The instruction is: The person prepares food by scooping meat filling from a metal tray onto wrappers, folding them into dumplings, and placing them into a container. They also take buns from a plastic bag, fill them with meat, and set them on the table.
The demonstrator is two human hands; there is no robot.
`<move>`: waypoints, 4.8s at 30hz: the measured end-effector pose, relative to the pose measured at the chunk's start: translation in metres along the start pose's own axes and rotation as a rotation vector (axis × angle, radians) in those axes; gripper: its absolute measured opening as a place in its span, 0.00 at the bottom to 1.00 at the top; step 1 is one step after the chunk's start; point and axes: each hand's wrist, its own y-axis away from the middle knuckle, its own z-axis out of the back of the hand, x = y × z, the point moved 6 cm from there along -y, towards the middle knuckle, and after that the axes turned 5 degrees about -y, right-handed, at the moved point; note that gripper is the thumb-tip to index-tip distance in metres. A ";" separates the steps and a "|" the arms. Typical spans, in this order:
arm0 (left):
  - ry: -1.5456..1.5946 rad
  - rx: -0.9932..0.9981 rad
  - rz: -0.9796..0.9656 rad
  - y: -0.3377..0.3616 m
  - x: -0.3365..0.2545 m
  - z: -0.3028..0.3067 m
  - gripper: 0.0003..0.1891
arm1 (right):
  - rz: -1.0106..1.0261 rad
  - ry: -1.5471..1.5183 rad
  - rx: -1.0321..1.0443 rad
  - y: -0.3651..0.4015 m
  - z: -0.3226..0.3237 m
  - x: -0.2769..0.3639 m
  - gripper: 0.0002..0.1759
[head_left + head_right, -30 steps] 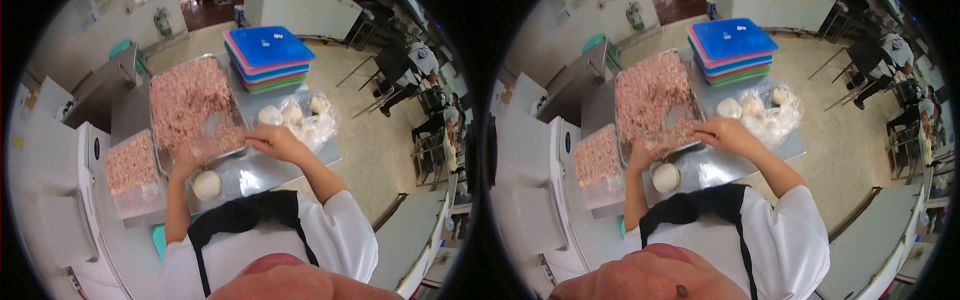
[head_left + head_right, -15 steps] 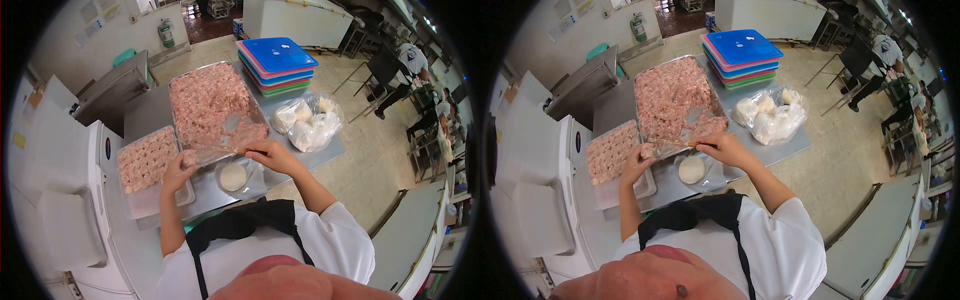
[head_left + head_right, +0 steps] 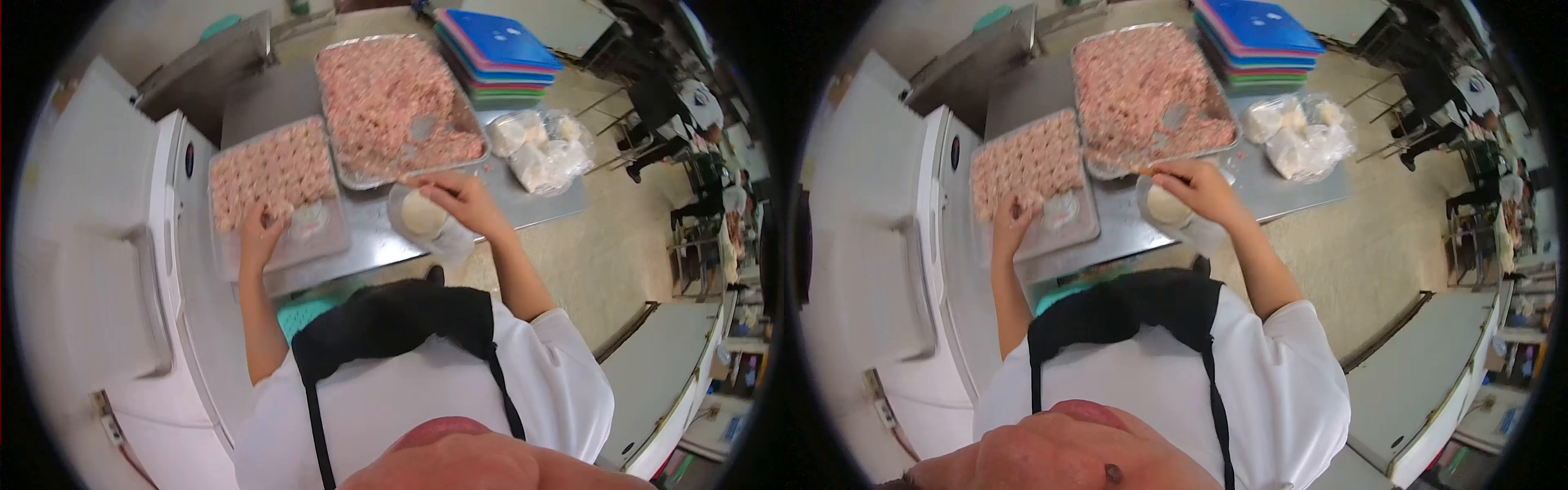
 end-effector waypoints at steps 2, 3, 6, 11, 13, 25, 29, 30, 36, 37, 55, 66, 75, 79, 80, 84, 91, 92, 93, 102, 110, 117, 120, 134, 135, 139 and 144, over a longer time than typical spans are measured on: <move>0.035 -0.086 -0.079 0.002 0.010 0.004 0.24 | -0.030 -0.020 -0.019 0.001 -0.003 0.002 0.16; 0.002 -0.115 -0.124 0.004 0.012 0.005 0.26 | -0.042 -0.027 -0.030 0.002 -0.004 0.001 0.16; -0.064 -0.130 -0.188 0.008 0.007 0.005 0.32 | -0.110 -0.082 -0.065 0.008 -0.004 -0.011 0.16; -0.082 0.022 -0.170 0.009 -0.013 -0.019 0.37 | -0.195 -0.112 -0.097 0.024 0.001 -0.015 0.15; -0.070 0.036 -0.265 0.007 -0.021 -0.040 0.37 | -0.232 -0.069 -0.122 0.030 0.006 -0.010 0.15; -0.161 0.080 -0.250 -0.005 -0.043 -0.095 0.35 | -0.178 -0.044 -0.176 0.053 0.049 -0.023 0.16; -0.111 0.059 -0.313 -0.012 -0.042 -0.095 0.34 | -0.105 -0.015 -0.106 0.038 0.056 -0.035 0.15; -0.112 0.096 -0.309 -0.010 -0.051 -0.089 0.33 | -0.121 0.007 -0.075 0.033 0.058 -0.034 0.15; -0.246 0.113 -0.389 0.003 -0.125 -0.087 0.24 | -0.027 0.138 0.062 0.007 0.071 -0.042 0.19; -0.219 0.118 -0.427 0.002 -0.138 -0.103 0.22 | 0.019 0.202 0.085 0.002 0.073 -0.046 0.20; -0.307 -0.027 -0.352 0.012 -0.176 -0.248 0.20 | 0.098 -0.099 0.501 -0.054 0.094 -0.112 0.18; -0.619 -0.138 -0.345 0.031 -0.204 -0.237 0.27 | 0.088 -0.244 0.654 -0.068 0.068 -0.118 0.18; -0.325 -0.064 -0.383 0.027 -0.179 -0.241 0.17 | -0.071 -0.167 0.680 -0.062 0.068 -0.128 0.19; -0.222 -0.003 -0.477 0.028 -0.178 -0.232 0.13 | 0.092 0.000 0.503 -0.067 0.085 -0.113 0.17; -0.229 0.044 -0.515 0.025 -0.169 -0.233 0.12 | 0.252 0.099 0.407 -0.073 0.091 -0.112 0.17; -0.150 0.179 -0.504 0.017 -0.178 -0.219 0.11 | 0.172 0.582 0.337 -0.106 0.130 -0.111 0.12; -0.011 0.224 -0.254 0.006 -0.154 -0.216 0.13 | 0.336 1.037 0.387 -0.107 0.096 -0.112 0.09; -0.047 0.243 -0.265 0.004 -0.154 -0.213 0.15 | 0.371 1.040 0.407 -0.098 0.084 -0.105 0.09; -0.025 0.231 -0.167 0.003 -0.151 -0.207 0.16 | 0.407 1.039 0.423 -0.092 0.073 -0.098 0.09; 0.751 0.116 0.224 -0.006 -0.123 -0.185 0.16 | 0.355 1.145 0.507 -0.110 0.063 -0.103 0.11; 1.299 -0.128 0.352 -0.018 -0.091 -0.169 0.18 | 0.379 1.117 0.430 -0.131 0.054 -0.120 0.10; 1.416 -0.198 0.405 -0.028 -0.086 -0.160 0.17 | 0.365 1.068 0.545 -0.102 0.032 -0.073 0.11; 1.442 -0.246 0.435 -0.032 -0.079 -0.162 0.18 | 0.339 1.066 0.495 -0.102 0.048 -0.068 0.10; 1.390 -0.569 0.351 -0.038 -0.057 -0.127 0.20 | 0.209 0.738 0.541 -0.091 -0.025 -0.080 0.13; 1.376 -0.588 0.345 -0.037 -0.054 -0.125 0.20 | 0.145 0.703 0.563 -0.093 -0.024 -0.082 0.14; 1.343 -0.642 0.393 -0.038 -0.052 -0.120 0.19 | 0.049 0.276 0.605 -0.105 -0.014 -0.120 0.19; 1.607 -0.288 0.278 -0.077 -0.064 -0.164 0.20 | -0.031 0.082 0.400 -0.106 0.033 -0.120 0.21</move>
